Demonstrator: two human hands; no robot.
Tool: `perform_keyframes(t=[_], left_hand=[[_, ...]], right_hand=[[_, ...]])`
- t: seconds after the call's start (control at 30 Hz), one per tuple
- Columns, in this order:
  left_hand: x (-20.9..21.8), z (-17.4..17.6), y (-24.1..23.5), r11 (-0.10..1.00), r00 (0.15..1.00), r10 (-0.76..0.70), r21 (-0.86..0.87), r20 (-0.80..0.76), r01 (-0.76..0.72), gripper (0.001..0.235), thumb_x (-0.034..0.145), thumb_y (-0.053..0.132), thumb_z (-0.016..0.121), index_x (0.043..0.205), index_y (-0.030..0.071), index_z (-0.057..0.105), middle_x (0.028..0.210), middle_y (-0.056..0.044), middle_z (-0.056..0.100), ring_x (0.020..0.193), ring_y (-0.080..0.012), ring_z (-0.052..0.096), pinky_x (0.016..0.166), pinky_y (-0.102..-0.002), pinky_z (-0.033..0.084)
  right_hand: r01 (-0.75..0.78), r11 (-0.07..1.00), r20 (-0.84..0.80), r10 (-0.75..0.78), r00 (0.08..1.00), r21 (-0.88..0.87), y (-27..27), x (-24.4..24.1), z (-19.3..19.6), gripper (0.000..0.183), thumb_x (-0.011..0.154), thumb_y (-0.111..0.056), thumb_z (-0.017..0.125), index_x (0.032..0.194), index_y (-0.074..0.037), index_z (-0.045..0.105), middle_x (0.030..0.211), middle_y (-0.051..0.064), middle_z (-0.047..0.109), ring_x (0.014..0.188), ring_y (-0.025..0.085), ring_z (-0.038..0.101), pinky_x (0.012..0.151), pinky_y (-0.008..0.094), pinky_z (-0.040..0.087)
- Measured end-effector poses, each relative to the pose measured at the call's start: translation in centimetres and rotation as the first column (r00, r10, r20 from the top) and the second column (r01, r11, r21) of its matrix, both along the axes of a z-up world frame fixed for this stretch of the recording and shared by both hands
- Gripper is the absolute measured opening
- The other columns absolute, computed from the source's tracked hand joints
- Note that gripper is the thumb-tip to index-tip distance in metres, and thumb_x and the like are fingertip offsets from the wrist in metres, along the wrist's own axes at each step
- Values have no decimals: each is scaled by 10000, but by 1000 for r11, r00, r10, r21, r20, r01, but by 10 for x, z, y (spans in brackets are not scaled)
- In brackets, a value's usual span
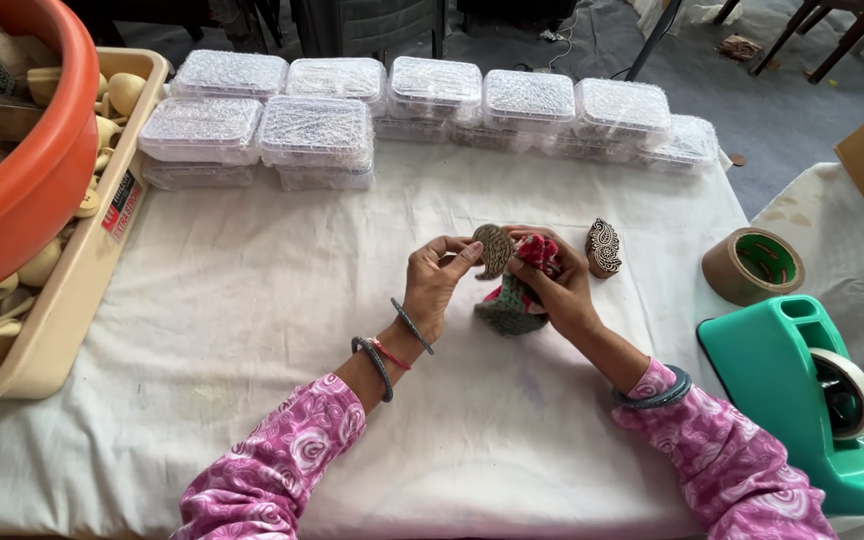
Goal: The person wraps a small rectangular item in bubble wrap and secures it with tape, then places it with other wrapped items. They then pick up wooden carved items from a container and wipe them with a cloth.
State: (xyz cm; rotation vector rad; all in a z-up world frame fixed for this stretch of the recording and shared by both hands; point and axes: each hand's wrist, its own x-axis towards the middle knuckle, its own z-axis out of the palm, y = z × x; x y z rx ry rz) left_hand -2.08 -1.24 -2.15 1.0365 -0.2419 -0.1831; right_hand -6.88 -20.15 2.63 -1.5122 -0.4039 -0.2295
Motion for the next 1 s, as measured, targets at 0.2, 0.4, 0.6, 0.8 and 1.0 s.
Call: perform_keyframes(t=[0.2, 0.4, 0.6, 0.8, 1.0], left_hand=[[-1, 28, 10, 967, 963, -238, 60, -123, 247, 381, 914, 106, 715, 1285, 97, 632, 1046, -48, 707, 890, -137, 707, 823, -308, 649], [14, 2, 9, 991, 970, -107, -97, -219, 88, 252, 991, 156, 675, 1217, 48, 652, 1027, -61, 718, 818, -118, 670, 786, -313, 620], [18, 25, 27, 948, 974, -95, -316, -207, 25, 188, 1006, 151, 657, 1172, 64, 640, 1017, -49, 705, 887, -133, 683, 889, -343, 635], [1, 37, 19, 949, 957, -263, -212, -123, 234, 324, 1011, 163, 611, 1307, 31, 614, 1106, -76, 726, 952, -157, 701, 866, -327, 621], [-5, 34, 17, 921, 925, -373, 154, 76, 359, 437, 1029, 130, 635, 1428, -14, 528, 1249, -92, 685, 1088, -160, 696, 892, -308, 642]], right_hand=[[52, 998, -86, -55, 995, -44, -7, 8, -18, 326, 1012, -100, 698, 1320, 1, 661, 1308, 123, 691, 1097, 117, 672, 955, 276, 580], [231, 776, 440, 66, 896, -587, 16, -9, 2, 649, 853, 36, 709, 1475, -3, 530, 1527, 177, 402, 1288, 339, 566, 1060, 398, 511], [181, 774, 494, 187, 849, -606, 17, -22, 7, 696, 760, 64, 705, 1419, -120, 575, 1337, 146, 560, 1180, 275, 667, 989, 358, 585], [374, 904, 483, -237, 843, -209, 10, -12, 19, 274, 1022, 0, 675, 1274, -20, 568, 1359, 132, 559, 1256, 267, 642, 1044, 346, 551], [93, 980, 42, -87, 995, -174, -5, 2, 2, 193, 1084, -95, 606, 1244, 11, 631, 1100, 84, 717, 1007, 126, 661, 898, 264, 544]])
